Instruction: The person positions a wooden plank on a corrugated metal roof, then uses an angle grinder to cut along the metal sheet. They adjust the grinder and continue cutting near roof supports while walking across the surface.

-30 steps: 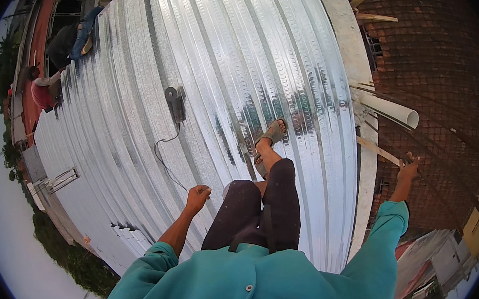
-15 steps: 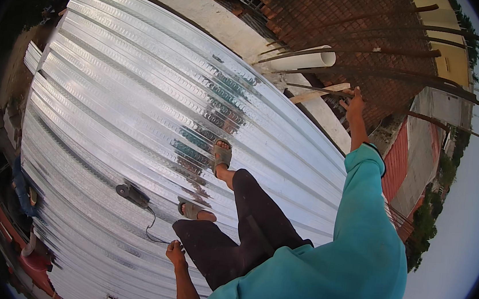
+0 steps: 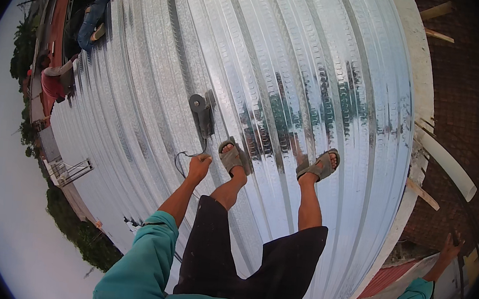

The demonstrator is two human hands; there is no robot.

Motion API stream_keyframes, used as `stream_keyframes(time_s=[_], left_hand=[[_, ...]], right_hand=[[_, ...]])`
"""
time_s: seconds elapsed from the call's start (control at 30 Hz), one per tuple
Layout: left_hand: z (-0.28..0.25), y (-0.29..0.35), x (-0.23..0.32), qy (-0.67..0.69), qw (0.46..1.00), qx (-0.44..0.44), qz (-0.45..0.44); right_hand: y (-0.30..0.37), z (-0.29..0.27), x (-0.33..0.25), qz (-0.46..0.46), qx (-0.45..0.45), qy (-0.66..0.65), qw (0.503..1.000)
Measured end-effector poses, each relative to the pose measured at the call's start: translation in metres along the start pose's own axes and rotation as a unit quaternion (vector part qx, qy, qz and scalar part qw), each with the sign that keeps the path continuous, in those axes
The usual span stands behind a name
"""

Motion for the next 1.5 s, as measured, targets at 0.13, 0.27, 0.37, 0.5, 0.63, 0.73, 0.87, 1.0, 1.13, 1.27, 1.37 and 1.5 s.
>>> stream_keyframes(time_s=[0.13, 0.27, 0.37, 0.5, 0.63, 0.73, 0.87, 1.0, 1.13, 1.27, 1.37, 1.5], left_hand=[[0.028, -0.113, -0.076, -0.039, 0.998, 0.046, -0.016], [0.053, -0.204, -0.109, -0.053, 0.989, 0.127, -0.049], [0.049, -0.239, -0.125, 0.021, 0.983, 0.171, -0.066], [0.073, -0.286, -0.150, 0.082, 0.980, 0.166, -0.077], [0.083, -0.314, -0.165, -0.069, 0.970, 0.201, -0.119], [0.086, -0.305, -0.146, -0.086, 0.959, 0.215, -0.164], [0.076, -0.300, -0.155, -0.075, 0.960, 0.225, -0.149], [0.046, -0.268, -0.148, -0.088, 0.965, 0.195, -0.152], [0.002, -0.194, -0.158, -0.035, 0.980, 0.142, -0.139], [-0.041, -0.032, -0.222, -0.093, 0.972, 0.040, -0.213], [-0.093, 0.138, -0.267, -0.116, 0.952, -0.047, -0.280], [-0.139, 0.306, -0.278, -0.236, 0.908, -0.075, -0.339]], right_hand=[[0.036, 0.025, 0.064, 0.000, 0.053, 0.214, 0.975], [0.081, 0.020, 0.182, 0.076, -0.004, 0.455, 0.887], [0.113, 0.022, 0.259, 0.139, -0.074, 0.582, 0.798], [0.132, 0.005, 0.332, 0.192, -0.135, 0.665, 0.710], [0.140, -0.008, 0.362, 0.226, -0.162, 0.701, 0.657], [0.149, -0.015, 0.362, 0.231, -0.160, 0.714, 0.641], [0.186, 0.025, 0.366, 0.204, -0.156, 0.704, 0.663], [0.223, 0.078, 0.339, 0.158, -0.151, 0.694, 0.686], [0.249, 0.037, 0.287, 0.099, -0.147, 0.672, 0.719], [0.307, -0.082, 0.255, 0.146, -0.139, 0.593, 0.780], [0.438, -0.143, 0.256, 0.284, -0.169, 0.613, 0.718], [0.577, -0.130, 0.282, 0.419, -0.175, 0.542, 0.707]])
Point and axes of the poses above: each hand's wrist, its own y-axis away from the middle knuckle, its own z-axis out of the palm, x = y × z, the point moved 7 cm from there along -y, towards the middle knuckle, and after that the axes turned 10 degrees about -y, right-handed, at the moved point
